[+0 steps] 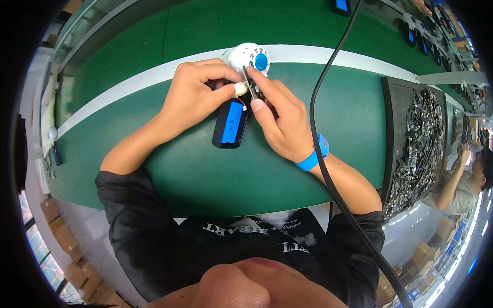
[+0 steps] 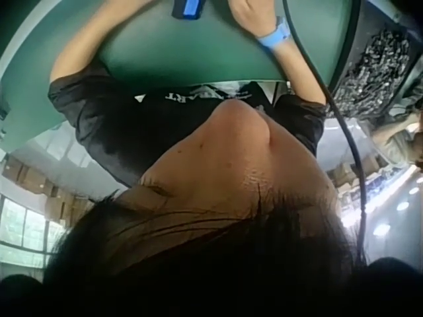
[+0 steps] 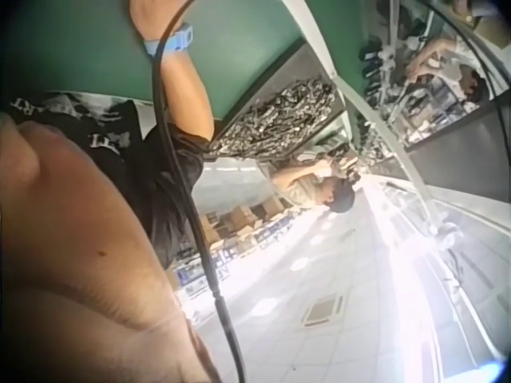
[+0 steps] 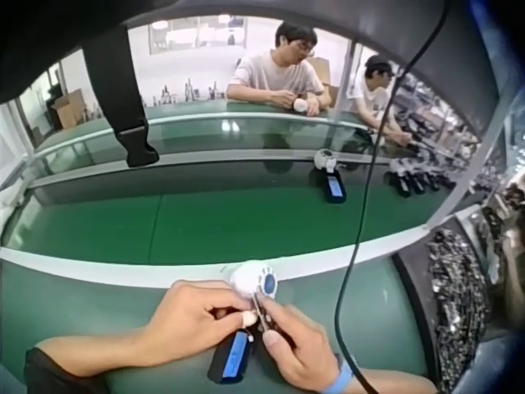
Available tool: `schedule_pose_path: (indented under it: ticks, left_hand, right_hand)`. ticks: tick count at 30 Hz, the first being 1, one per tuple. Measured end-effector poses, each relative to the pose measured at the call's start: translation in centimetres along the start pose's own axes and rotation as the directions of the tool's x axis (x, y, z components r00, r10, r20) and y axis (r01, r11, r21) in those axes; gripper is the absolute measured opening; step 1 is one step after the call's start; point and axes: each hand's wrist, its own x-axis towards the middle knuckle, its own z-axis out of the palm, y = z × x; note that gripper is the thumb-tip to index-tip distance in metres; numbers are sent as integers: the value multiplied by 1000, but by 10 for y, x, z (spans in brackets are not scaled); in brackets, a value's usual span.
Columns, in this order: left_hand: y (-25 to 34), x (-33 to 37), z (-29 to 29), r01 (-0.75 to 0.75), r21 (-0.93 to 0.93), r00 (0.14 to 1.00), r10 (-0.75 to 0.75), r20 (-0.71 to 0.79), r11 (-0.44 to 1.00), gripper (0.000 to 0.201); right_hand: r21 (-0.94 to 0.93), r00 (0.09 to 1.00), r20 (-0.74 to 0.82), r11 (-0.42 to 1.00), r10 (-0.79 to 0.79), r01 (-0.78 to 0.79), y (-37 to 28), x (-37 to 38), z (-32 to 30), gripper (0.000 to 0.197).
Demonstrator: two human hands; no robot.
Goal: Assembling small electronic components and plastic parts at a factory workstation.
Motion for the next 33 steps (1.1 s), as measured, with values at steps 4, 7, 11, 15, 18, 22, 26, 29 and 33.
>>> schedule_pose_path:
  ticks: [4, 7, 11, 15, 18, 22, 26, 29, 33]
  left_hand:
    - [2, -4, 5, -147, 164, 979, 168, -117, 975, 9]
    - [2, -6, 4, -244, 284, 945, 294, -147, 927, 5]
    - [3, -8, 3, -349, 441, 889, 441, -124, 827, 2]
    - [4, -11, 7, -343, 471, 887, 445, -121, 813, 4]
    - [4, -12, 8, -327, 430, 895, 421, -144, 842, 5]
    - [2, -13, 9, -330, 403, 885, 428, -181, 854, 7]
    - [5, -11, 11, -338, 416, 885, 436, -165, 844, 6]
    - [1, -12, 10, -362, 441, 868, 469, -162, 821, 7]
    - [-3, -13, 5, -408, 462, 836, 525, -158, 788, 8]
  right_hand:
    - [-71, 999, -32, 997, -11, 9, -10, 0, 4, 48]
    - [-115, 998, -53, 993, -30, 24, -12, 0, 6, 47]
    - [-224, 996, -52, 973, -79, 65, -14, 0, 8, 46]
    - [-235, 998, -47, 972, -33, 21, -22, 0, 5, 45]
    - [-128, 995, -52, 987, 88, -94, -27, -2, 3, 44]
    - [-210, 999, -48, 977, 15, -25, -26, -4, 3, 44]
    - [-204, 998, -63, 979, -21, 8, -24, -3, 2, 43]
    - [-265, 999, -14, 963, -47, 41, -23, -2, 1, 48]
    - [-271, 998, 46, 961, -50, 60, -23, 1, -2, 47]
